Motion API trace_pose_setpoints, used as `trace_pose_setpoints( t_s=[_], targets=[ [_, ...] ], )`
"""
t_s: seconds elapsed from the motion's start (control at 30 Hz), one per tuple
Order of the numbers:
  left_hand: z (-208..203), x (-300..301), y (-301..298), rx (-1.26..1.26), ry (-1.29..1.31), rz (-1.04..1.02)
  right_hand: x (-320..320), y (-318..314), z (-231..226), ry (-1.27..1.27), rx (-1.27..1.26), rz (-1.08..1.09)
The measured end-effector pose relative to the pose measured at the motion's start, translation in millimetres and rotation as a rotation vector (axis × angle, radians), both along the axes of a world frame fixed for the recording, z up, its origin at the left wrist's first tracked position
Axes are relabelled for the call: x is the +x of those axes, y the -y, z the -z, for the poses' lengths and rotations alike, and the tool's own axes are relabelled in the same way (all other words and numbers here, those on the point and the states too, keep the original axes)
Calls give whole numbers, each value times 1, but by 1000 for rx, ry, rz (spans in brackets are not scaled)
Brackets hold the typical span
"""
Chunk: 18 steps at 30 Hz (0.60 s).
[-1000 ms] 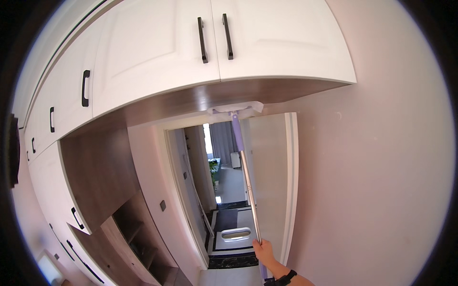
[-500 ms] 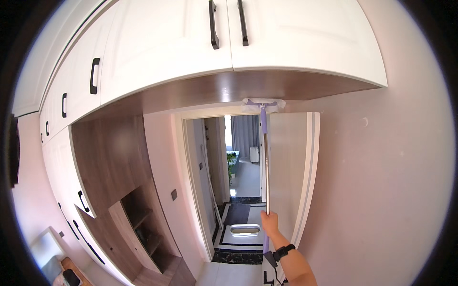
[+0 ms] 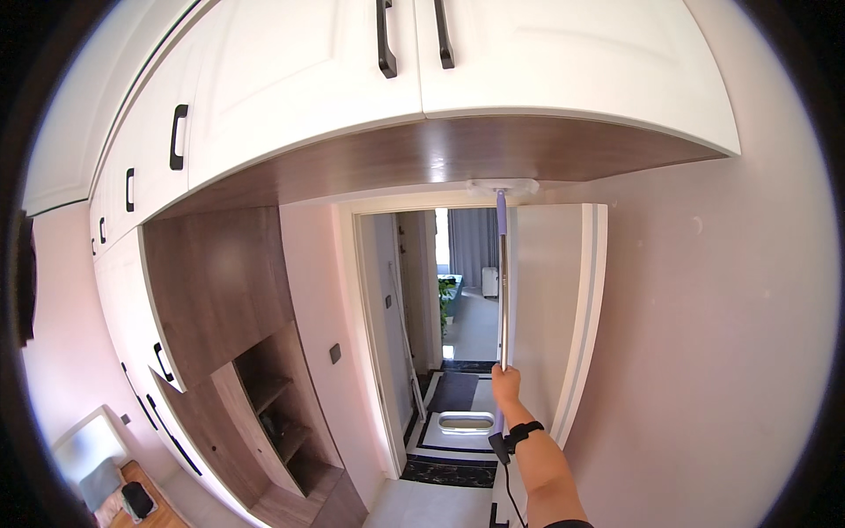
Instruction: Use a flat mop tool with a cleaning cloth to wipe the top and interior surfaces of a wall-mounted cabinet system.
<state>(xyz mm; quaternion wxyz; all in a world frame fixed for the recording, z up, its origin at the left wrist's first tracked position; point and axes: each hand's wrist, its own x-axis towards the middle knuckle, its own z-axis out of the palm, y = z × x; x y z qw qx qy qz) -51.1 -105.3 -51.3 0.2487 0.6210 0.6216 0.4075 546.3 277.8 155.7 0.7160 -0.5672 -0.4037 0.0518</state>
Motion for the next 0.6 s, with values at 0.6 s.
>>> trace_pose_setpoints(
  t_s=[0.6],
  targets=[
    [-7, 3, 14, 25, -80, -58, -10, 2, -56, -112, -79, -17]
  ],
)
